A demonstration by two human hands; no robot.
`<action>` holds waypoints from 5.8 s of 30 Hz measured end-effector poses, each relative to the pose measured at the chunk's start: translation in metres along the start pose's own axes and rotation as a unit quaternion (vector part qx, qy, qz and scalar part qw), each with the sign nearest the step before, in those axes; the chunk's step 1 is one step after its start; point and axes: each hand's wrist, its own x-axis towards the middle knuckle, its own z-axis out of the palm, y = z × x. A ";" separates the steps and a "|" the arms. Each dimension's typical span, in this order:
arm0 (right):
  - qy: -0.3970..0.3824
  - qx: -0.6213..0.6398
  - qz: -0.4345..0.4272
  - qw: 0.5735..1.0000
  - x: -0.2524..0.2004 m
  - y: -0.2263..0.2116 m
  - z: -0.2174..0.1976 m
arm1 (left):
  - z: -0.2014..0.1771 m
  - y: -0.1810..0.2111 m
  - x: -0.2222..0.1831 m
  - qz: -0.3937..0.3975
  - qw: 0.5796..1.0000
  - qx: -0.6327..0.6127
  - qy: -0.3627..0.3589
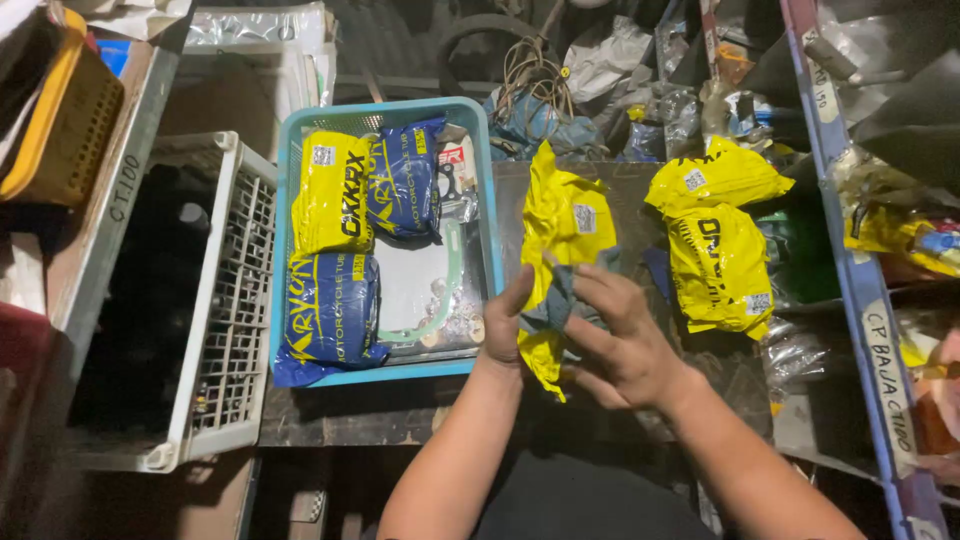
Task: Cleaning dust and debris from packaged motorcycle inner tubes using a cloth.
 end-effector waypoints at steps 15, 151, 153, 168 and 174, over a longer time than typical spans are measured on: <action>-0.147 -0.155 0.119 0.970 0.030 -0.031 -0.018 | -0.011 0.000 -0.001 -0.020 0.999 -0.034 -0.008; 0.175 0.088 0.195 0.961 0.014 0.018 0.015 | 0.053 0.045 -0.013 0.021 0.952 0.301 0.043; 0.248 0.049 0.228 0.940 0.025 0.040 0.000 | 0.054 0.026 -0.015 0.029 0.931 0.362 0.040; 0.266 0.016 0.311 0.912 -0.004 0.025 -0.048 | 0.099 -0.044 -0.014 0.126 0.799 0.588 0.010; 0.106 0.178 0.243 0.948 -0.053 -0.008 -0.040 | 0.086 -0.020 -0.007 0.261 0.841 0.471 0.059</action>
